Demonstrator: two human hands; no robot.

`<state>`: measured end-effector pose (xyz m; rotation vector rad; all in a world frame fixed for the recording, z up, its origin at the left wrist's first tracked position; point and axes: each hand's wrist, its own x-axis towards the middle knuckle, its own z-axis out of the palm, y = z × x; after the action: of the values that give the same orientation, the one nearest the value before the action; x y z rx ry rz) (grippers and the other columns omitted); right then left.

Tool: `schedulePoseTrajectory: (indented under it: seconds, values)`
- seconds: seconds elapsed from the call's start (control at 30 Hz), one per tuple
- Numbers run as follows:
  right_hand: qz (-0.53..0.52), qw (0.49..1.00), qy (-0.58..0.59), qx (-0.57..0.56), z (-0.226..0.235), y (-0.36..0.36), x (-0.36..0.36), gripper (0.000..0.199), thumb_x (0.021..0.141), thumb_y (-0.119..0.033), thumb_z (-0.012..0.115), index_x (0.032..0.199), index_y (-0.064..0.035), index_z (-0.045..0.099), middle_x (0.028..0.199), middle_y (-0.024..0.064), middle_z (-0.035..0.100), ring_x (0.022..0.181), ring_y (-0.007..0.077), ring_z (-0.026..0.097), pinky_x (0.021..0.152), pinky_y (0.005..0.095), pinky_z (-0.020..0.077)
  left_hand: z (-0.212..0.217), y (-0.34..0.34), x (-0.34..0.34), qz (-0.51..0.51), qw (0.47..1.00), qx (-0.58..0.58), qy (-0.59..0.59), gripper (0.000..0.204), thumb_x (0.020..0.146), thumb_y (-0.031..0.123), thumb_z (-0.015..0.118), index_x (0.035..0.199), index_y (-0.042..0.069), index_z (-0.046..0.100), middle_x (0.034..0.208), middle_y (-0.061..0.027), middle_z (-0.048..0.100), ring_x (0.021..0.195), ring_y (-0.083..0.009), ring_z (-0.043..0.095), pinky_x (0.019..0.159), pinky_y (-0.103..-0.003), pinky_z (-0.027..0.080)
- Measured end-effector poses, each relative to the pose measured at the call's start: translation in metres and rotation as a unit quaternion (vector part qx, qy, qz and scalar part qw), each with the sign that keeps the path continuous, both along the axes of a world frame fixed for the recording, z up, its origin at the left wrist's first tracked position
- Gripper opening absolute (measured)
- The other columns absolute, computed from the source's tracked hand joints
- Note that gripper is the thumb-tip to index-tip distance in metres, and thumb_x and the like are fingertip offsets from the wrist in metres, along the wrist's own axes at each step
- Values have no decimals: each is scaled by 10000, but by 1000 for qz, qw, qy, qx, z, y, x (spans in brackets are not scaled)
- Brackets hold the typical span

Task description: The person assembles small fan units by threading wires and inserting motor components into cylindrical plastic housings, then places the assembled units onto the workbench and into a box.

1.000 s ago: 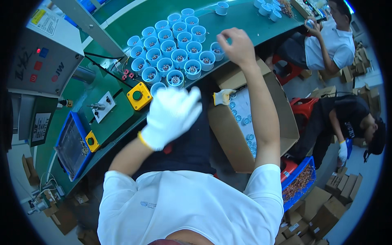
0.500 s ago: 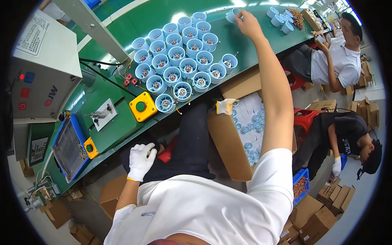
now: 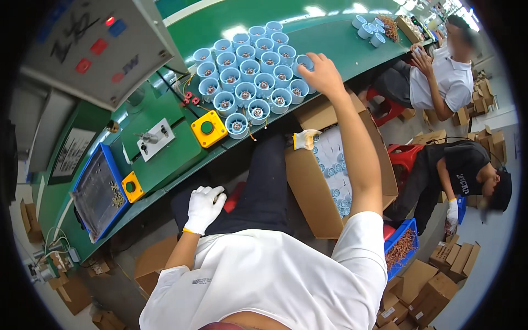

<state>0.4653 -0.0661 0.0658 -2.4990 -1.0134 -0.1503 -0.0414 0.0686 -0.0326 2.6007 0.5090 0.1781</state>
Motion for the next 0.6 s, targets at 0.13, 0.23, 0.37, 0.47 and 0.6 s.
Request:
schedulePoseTrajectory:
  seconds: [0.13, 0.23, 0.37, 0.47, 0.6]
  values:
    - [-29, 987, 86, 136, -22, 4, -14, 587, 1041, -479, 586, 1413, -29, 637, 1343, 208, 682, 1279, 369, 618, 1111, 422, 468, -8, -4, -10, -5, 1000, -13, -3, 244, 910, 293, 726, 1037, 104, 814, 839, -89, 734, 848, -314, 686, 793, -470, 523]
    - [-20, 941, 228, 248, -28, 11, -10, 611, 1092, -505, 514, 1408, 5, 631, 1373, 186, 662, 1293, 319, 597, 1114, 414, 454, -11, -5, -20, -5, 1000, -30, 2, 251, 918, 302, 715, 1040, 106, 814, 856, -93, 745, 851, -318, 693, 807, -470, 536]
    - [-33, 838, 337, 427, -33, 18, -5, 660, 1119, -541, 447, 1404, 25, 629, 1372, 149, 659, 1303, 253, 582, 1155, 390, 407, -8, -9, -21, -57, 998, -29, -2, 260, 929, 316, 690, 1048, 120, 812, 879, -109, 757, 862, -332, 706, 805, -477, 546]
    - [-90, 830, 192, 515, -32, 3, -38, 559, 1146, -462, 426, 1340, 11, 653, 1330, 118, 668, 1238, 228, 596, 1138, 368, 404, -3, -23, -13, -119, 990, -69, -26, 238, 930, 302, 695, 1049, 123, 799, 897, -120, 760, 876, -342, 714, 820, -482, 562]
    - [-157, 797, 128, 570, -95, -73, -136, 445, 1157, -385, 440, 1179, -21, 695, 1154, 57, 699, 1111, 183, 605, 1025, 334, 448, -1, -43, -1, -197, 969, -121, -85, 207, 956, 265, 675, 1021, 113, 799, 929, -133, 754, 867, -349, 705, 824, -484, 560]
